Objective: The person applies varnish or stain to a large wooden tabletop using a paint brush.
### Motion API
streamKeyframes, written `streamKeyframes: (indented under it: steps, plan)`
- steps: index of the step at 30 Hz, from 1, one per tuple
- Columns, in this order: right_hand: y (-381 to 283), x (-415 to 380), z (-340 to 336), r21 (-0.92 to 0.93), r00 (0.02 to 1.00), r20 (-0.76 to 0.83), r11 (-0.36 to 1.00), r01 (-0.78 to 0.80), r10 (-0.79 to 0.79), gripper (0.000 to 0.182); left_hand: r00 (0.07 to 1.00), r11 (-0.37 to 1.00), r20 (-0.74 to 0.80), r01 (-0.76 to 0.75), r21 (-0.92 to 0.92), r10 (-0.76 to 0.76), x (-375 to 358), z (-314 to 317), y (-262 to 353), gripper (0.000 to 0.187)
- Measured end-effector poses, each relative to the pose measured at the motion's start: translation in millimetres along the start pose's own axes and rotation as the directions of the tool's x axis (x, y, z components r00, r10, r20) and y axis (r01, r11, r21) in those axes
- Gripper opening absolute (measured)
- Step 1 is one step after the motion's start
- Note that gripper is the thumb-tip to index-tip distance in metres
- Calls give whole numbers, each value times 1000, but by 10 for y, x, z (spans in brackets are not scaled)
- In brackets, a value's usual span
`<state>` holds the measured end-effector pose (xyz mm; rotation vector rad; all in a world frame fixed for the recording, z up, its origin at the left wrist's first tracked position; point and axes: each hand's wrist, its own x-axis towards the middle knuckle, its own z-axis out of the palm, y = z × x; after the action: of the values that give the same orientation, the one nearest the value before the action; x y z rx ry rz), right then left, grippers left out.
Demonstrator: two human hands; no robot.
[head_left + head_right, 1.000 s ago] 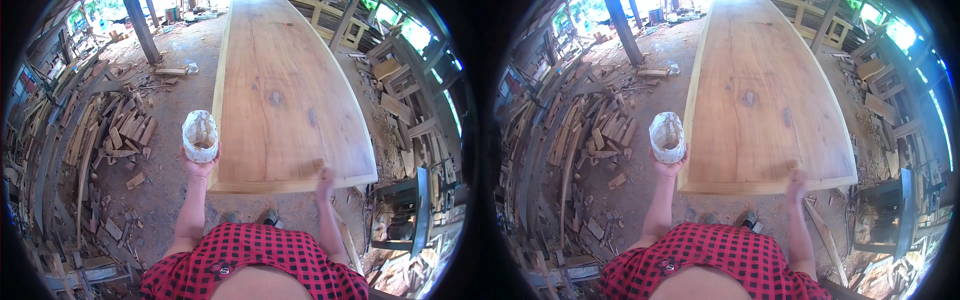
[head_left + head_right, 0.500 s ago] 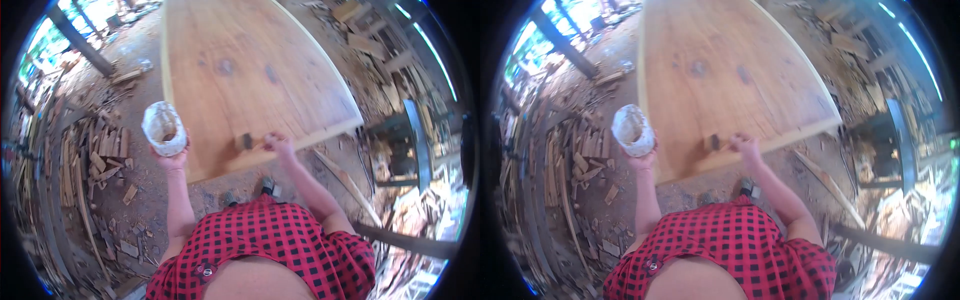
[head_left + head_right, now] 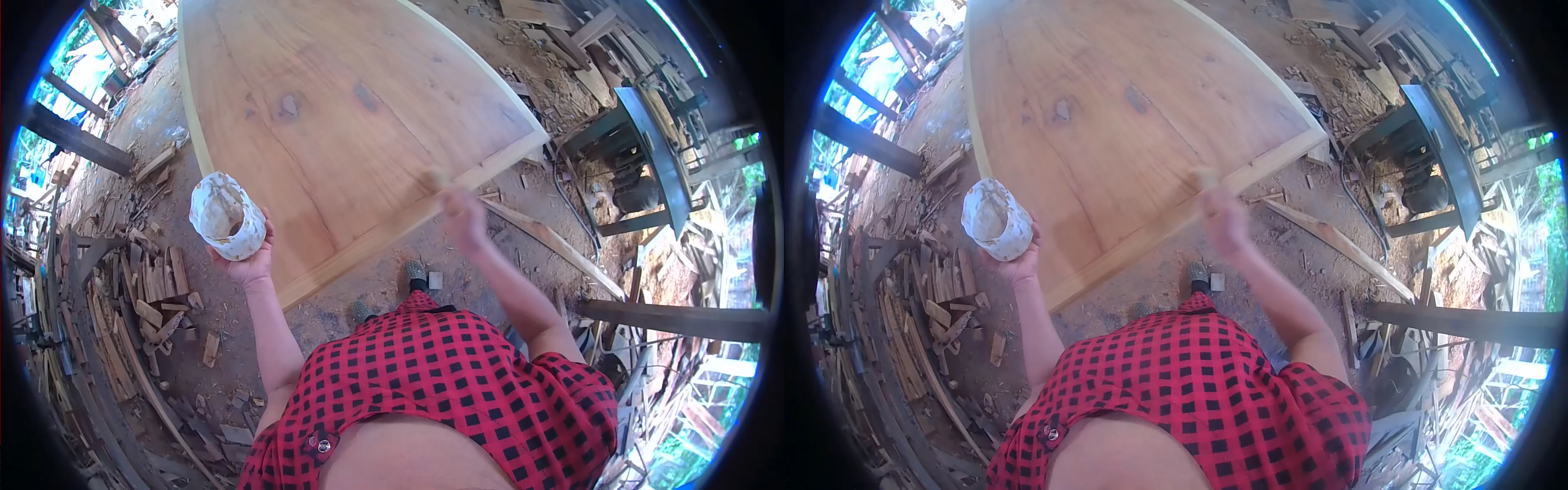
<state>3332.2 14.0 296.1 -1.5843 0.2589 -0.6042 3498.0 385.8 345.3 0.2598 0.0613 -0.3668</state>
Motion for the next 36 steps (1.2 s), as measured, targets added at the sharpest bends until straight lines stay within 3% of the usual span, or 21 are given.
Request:
streamKeyframes:
  steps: [1, 2, 4, 5, 7, 10, 12, 13, 14, 16, 19, 20, 22, 23, 25, 27, 30, 32, 33, 35, 36]
  plan:
    - [-175, -185, 274, -569, 960, 154, 774, 278, -232, 7, 1000, 1000, -27, -1, -13, 0, 27, 12, -43, 92]
    - [-373, -317, 485, -502, 956, 230, 819, 276, -181, 14, 998, 1000, -55, -1, -25, 0, 53, 23, -96, 93]
    - [-588, -438, 723, -115, 928, 355, 990, -78, 115, 15, 998, 999, -66, 16, -43, -18, 124, 27, -236, 93]
    - [-562, -417, 738, -113, 931, 346, 990, -83, 118, 15, 997, 998, -72, 27, -61, -31, 161, 52, -300, 93]
    - [-542, -338, 696, 238, 804, 434, 809, -538, 407, 18, 998, 999, -50, 42, -31, -43, 217, 109, -406, 91]
    - [-378, 23, 50, 147, 746, 199, 734, -663, 635, 22, 998, 999, -38, 52, -4, -52, 267, 100, -518, 89]
    - [-254, 335, -648, 132, 787, 96, 776, -617, 610, 22, 999, 999, -13, 52, 3, -52, 298, 99, -586, 89]
    - [-203, 455, -953, 199, 800, -21, 786, -585, 600, 19, 999, 999, -11, 50, 2, -50, 303, 93, -582, 89]
    - [-217, 614, -1308, 135, 803, -148, 816, -562, 577, 18, 999, 999, -20, 48, 17, -48, 315, 111, -609, 88]
    - [-77, 933, -2036, 118, 867, -291, 914, -387, 405, 14, 999, 998, -30, 43, 38, -42, 348, 161, -677, 88]
    - [-31, 1404, -2740, -223, 825, -550, 929, -295, 130, 15, 998, 997, -54, 26, 77, -22, 423, 256, -800, 89]
    - [69, 1520, -2868, -220, 825, -549, 931, -293, 130, 15, 998, 997, -55, 34, 70, -31, 427, 289, -811, 90]
    - [329, 1701, -3022, -494, 815, -567, 840, -222, -118, 15, 998, 997, -58, 40, 67, -36, 463, 356, -865, 90]
    - [429, 1713, -3009, -491, 817, -566, 842, -222, -115, 15, 998, 997, -57, 39, 71, -35, 489, 385, -884, 91]
    - [513, 1682, -2691, -879, 873, -276, 472, -61, -402, 12, 998, 997, -61, 32, 75, -27, 525, 418, -913, 92]
    - [205, 1413, -2020, -869, 926, -254, 487, -92, -279, 9, 998, 998, -44, 35, 54, -33, 548, 432, -911, 92]
    - [100, 955, -1166, -729, 971, -146, 684, 23, -189, 4, 999, 999, -31, 8, 46, -7, 545, 416, -912, 92]
    - [-59, 656, -643, -356, 985, 54, 919, 171, -162, 7, 999, 998, -42, -6, 61, 8, 542, 432, -945, 92]
    - [-374, 578, -365, -377, 980, 146, 908, 181, -134, 2, 999, 997, -50, -13, 75, 16, 549, 447, -966, 92]
    - [-564, 442, 15, -42, 957, 290, 999, -4, 16, 4, 998, 998, -59, -1, 69, 5, 573, 486, -1013, 92]
    - [-559, 421, 118, -39, 956, 293, 999, -6, 17, 4, 997, 998, -71, 12, 63, -7, 580, 501, -1031, 92]
